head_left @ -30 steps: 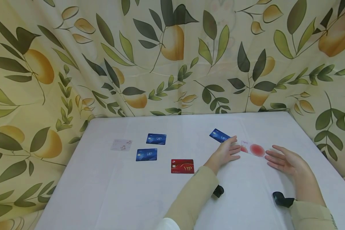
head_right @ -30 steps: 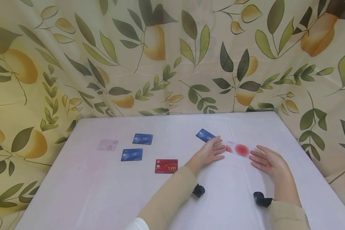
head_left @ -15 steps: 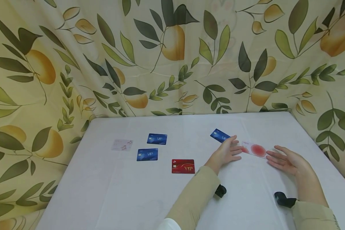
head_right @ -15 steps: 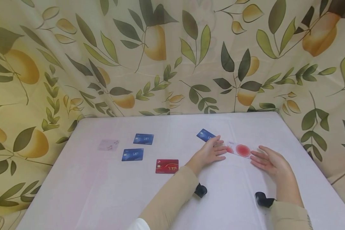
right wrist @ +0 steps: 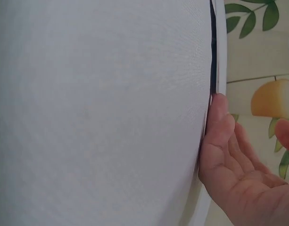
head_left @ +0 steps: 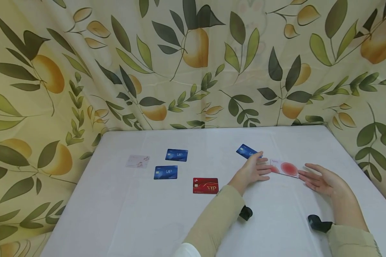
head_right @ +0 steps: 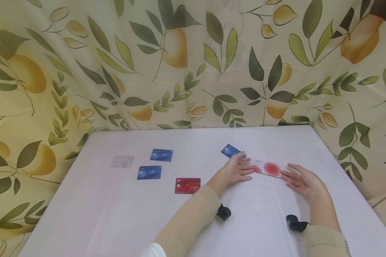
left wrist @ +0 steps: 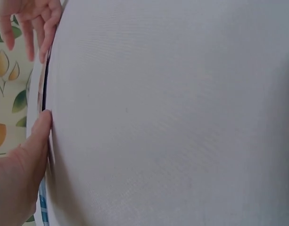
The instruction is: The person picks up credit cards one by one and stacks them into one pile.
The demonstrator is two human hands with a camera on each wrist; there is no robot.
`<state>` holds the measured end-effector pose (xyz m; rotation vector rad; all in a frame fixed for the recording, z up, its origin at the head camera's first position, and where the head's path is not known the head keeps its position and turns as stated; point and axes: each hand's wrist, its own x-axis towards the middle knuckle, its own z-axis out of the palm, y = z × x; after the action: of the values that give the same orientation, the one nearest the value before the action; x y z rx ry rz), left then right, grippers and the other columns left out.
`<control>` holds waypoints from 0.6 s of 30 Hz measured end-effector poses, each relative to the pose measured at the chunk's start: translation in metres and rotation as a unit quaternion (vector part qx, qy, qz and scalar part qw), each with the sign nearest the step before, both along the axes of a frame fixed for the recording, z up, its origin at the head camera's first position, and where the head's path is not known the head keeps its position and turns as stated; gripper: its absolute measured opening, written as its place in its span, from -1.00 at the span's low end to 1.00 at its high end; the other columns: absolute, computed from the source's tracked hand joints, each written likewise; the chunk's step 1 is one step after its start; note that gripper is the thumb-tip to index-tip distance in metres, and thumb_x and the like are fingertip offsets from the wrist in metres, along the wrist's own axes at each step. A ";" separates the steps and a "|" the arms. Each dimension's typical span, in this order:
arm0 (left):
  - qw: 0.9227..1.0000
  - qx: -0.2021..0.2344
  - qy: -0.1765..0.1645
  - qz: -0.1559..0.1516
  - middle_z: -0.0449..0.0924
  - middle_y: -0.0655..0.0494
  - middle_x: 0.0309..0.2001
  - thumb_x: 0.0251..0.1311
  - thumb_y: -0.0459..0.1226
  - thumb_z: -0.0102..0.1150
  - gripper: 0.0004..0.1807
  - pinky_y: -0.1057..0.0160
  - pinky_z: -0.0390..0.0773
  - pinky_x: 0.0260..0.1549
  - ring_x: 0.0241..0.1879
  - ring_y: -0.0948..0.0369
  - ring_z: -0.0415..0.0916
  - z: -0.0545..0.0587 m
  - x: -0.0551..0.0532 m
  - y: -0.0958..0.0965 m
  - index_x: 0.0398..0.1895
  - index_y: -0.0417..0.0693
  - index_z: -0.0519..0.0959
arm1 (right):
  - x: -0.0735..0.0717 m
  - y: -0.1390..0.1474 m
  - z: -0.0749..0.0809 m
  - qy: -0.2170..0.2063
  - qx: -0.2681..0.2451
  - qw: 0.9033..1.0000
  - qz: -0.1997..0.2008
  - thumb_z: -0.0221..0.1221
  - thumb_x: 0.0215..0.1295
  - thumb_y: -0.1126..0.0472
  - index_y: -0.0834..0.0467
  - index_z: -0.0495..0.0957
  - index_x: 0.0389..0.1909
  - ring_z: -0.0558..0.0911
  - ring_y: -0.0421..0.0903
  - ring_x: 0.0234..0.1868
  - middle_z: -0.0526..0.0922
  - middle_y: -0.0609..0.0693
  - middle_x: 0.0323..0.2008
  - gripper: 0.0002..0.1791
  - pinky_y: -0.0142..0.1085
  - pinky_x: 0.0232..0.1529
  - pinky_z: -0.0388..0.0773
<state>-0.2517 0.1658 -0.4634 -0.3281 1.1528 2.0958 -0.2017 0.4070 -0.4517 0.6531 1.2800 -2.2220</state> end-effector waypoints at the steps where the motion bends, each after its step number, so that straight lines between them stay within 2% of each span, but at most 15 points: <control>1: 1.000 0.002 -0.002 0.003 0.48 -0.29 -0.02 0.23 0.03 -0.04 -0.41 -0.21 0.27 0.12 0.09 -0.14 0.39 0.000 0.000 0.000 0.13 -0.26 0.40 | 0.000 0.001 0.000 0.004 0.009 1.000 0.006 0.03 0.29 -0.03 -0.05 0.66 -0.48 0.68 -0.06 -0.28 0.69 -0.02 -0.39 -0.70 -0.27 -0.18 0.59; 6: 1.000 0.010 0.000 0.009 0.49 -0.30 -0.03 0.24 0.01 -0.05 -0.41 -0.23 0.28 0.10 0.08 -0.13 0.40 -0.003 0.000 0.000 0.15 -0.28 0.38 | 0.000 0.001 -0.001 0.010 0.005 1.000 0.015 0.03 0.30 -0.03 -0.06 0.66 -0.46 0.67 -0.08 -0.25 0.69 -0.06 -0.37 -0.72 -0.24 -0.16 0.60; 13: 1.000 0.012 -0.005 0.017 0.50 -0.29 -0.04 0.24 -0.01 -0.04 -0.42 -0.25 0.30 0.07 0.08 -0.11 0.40 -0.003 0.002 0.002 0.13 -0.31 0.38 | 0.003 -0.002 0.003 0.003 -0.047 0.999 -0.011 0.03 0.32 0.06 0.08 0.65 -0.47 0.66 -0.01 -0.26 0.67 0.04 -0.38 -0.70 -0.21 -0.08 0.58; 15: 1.000 0.013 -0.007 0.023 0.50 -0.29 -0.05 0.23 -0.02 -0.03 -0.42 -0.25 0.30 0.07 0.07 -0.11 0.40 -0.003 0.003 0.003 0.12 -0.32 0.39 | 0.004 -0.003 0.005 0.002 -0.046 0.999 -0.015 0.03 0.32 0.08 0.10 0.65 -0.48 0.67 -0.02 -0.27 0.67 0.05 -0.39 -0.70 -0.22 -0.09 0.58; 18: 0.999 0.011 -0.005 0.031 0.50 -0.29 -0.06 0.24 -0.04 -0.03 -0.44 -0.24 0.32 0.06 0.06 -0.11 0.41 -0.003 0.004 0.005 0.11 -0.33 0.39 | 0.004 -0.005 0.006 0.007 -0.017 1.000 -0.007 0.02 0.33 0.06 0.06 0.67 -0.49 0.67 -0.05 -0.29 0.67 0.00 -0.40 -0.68 -0.26 -0.13 0.60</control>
<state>-0.2482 0.1710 -0.4667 -0.3690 1.1265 2.1557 -0.1974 0.4023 -0.4456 0.6350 1.2452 -2.2584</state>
